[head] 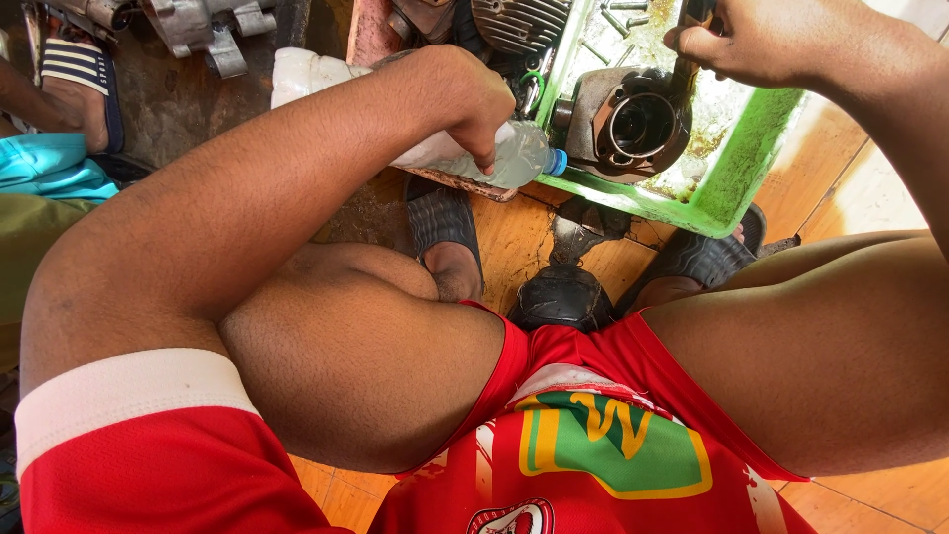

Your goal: Cleaning a motorcycle engine cylinder using a brush and solvent in a tray.

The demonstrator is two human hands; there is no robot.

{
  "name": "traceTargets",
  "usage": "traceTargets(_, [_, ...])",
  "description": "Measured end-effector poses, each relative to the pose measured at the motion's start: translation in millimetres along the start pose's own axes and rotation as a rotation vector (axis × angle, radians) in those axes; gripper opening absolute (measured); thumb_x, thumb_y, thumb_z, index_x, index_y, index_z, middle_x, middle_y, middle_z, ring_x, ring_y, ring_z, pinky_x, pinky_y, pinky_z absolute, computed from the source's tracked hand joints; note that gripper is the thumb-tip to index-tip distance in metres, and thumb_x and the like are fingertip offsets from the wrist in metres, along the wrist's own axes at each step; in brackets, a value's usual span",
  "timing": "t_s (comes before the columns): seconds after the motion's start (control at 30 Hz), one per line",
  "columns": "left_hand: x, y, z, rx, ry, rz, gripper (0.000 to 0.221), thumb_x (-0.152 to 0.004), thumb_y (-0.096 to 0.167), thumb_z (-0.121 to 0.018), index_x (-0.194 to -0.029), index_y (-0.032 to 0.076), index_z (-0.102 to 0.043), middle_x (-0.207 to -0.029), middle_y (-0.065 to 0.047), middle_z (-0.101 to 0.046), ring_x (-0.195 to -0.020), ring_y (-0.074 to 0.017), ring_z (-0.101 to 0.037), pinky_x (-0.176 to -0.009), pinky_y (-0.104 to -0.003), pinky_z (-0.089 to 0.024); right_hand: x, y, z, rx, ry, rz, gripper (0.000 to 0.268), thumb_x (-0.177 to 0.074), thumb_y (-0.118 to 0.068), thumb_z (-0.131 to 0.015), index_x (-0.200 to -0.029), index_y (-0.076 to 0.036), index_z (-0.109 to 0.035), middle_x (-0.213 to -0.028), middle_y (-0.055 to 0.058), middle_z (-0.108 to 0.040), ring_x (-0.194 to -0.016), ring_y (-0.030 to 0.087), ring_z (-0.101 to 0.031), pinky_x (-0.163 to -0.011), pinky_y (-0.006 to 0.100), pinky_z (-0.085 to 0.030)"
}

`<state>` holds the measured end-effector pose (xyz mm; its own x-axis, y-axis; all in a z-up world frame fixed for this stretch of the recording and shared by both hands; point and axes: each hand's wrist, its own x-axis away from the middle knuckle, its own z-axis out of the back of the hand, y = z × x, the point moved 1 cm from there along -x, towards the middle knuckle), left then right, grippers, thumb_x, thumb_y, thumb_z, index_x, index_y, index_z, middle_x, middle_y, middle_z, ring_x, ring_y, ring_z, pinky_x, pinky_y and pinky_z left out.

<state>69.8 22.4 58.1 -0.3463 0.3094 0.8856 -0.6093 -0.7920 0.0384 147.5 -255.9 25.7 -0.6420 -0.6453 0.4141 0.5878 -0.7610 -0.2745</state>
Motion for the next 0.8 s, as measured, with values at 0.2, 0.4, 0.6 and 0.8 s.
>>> traceTargets(0.2, [-2,8,3,0.026,-0.024,-0.033,0.056,-0.084,0.053,-0.081,-0.111,0.004,-0.079,-0.105,-0.015,-0.079,-0.083,-0.0297,-0.077,-0.078,-0.044,-0.062,-1,-1,-2,-0.020,0.013,0.033,0.030,-0.117,-0.022,-0.060,-0.118,0.005,-0.075,-0.085,0.021,-0.078,-0.054,0.028,-0.073,-0.042,0.036,-0.062])
traceTargets(0.4, [-1,8,5,0.043,-0.023,-0.039,0.058,-0.086,0.057,-0.079,-0.109,0.004,-0.079,-0.104,-0.016,-0.079,-0.084,-0.0307,-0.077,-0.077,-0.046,-0.062,-4,13,-12,-0.087,0.022,0.070,0.029,-0.117,-0.021,-0.060,-0.118,0.004,-0.075,-0.084,0.020,-0.077,-0.053,0.028,-0.070,-0.043,0.037,-0.060])
traceTargets(0.6, [7,15,14,0.063,0.010,-0.047,0.059,-0.087,0.058,-0.077,-0.101,0.001,-0.079,-0.094,-0.016,-0.079,-0.073,-0.0300,-0.075,-0.070,-0.045,-0.061,11,14,-3,-0.315,-0.112,-0.095,0.025,-0.115,-0.012,-0.059,-0.124,0.007,-0.071,-0.095,0.028,-0.077,-0.077,0.038,-0.077,-0.063,0.046,-0.065])
traceTargets(0.8, [21,35,32,0.024,0.054,-0.063,0.057,-0.089,0.057,-0.075,-0.097,0.001,-0.079,-0.090,-0.016,-0.078,-0.074,-0.0333,-0.074,-0.071,-0.046,-0.061,30,37,-12,-0.450,-0.097,-0.084,0.023,-0.110,-0.010,-0.064,-0.121,0.008,-0.072,-0.092,0.027,-0.076,-0.074,0.037,-0.076,-0.062,0.047,-0.063])
